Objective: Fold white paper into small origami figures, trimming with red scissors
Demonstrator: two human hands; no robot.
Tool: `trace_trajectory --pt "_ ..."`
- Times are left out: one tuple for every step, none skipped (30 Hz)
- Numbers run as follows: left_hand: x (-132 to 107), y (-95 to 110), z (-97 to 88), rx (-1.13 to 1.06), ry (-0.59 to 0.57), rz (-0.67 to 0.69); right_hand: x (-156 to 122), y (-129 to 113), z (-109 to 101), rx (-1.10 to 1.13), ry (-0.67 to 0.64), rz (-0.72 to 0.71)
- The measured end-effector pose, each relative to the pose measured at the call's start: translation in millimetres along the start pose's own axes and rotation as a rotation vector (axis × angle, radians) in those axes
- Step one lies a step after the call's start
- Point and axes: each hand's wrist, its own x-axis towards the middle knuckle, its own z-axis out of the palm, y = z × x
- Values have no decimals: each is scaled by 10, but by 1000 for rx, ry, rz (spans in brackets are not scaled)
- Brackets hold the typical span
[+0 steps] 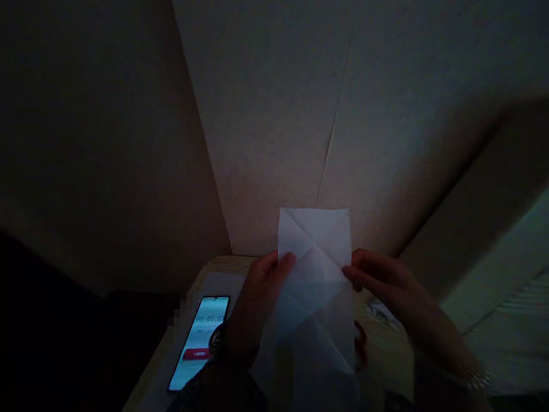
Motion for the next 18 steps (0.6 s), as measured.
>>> trace_trajectory --pt "3 4 -9 2 -2 0 -5 10 -2 7 -11 7" --pt "6 7 -18 4 -2 -2 -10 16 -2 14 -20 12" --pt "8 9 -28 5 -2 -3 -14 18 0 20 -28 15" --pt "10 9 -37 6 1 -6 -17 14 6 25 -34 16" --pt "12 8 -48 6 6 -10 -19 5 14 30 -40 13" --pt "14 5 -58 5 12 -15 -20 -9 24 34 -45 9" --pt "17 2 -69 5 16 -21 -19 -24 35 35 -44 6" --pt "22 -3 -80 7 16 -27 -17 -37 44 31 -41 6" --pt "29 -8 -90 12 13 -32 -14 -47 52 22 -36 8" --pt "38 -14 -101 18 5 -37 -11 -51 58 12 -27 12" --pt "50 -22 -112 26 -11 -41 -6 -50 62 1 -17 17" --pt "62 -31 -122 36 -31 -45 -1 -43 64 -7 -6 21" --pt "74 -41 -134 46 -55 -49 5 -33 64 -12 4 24" --pt "85 -51 -146 58 -80 -53 11 -20 65 -11 11 24" --pt "95 -60 -159 71 -107 -60 17 -9 65 -5 12 22" --pt "102 -66 -175 86 -132 -67 23 1 66 4 11 19" --pt "106 -68 -193 101 -151 -73 29 6 68 14 9 15" --pt "107 -66 -214 117 -163 -78 34 6 71 23 8 10"
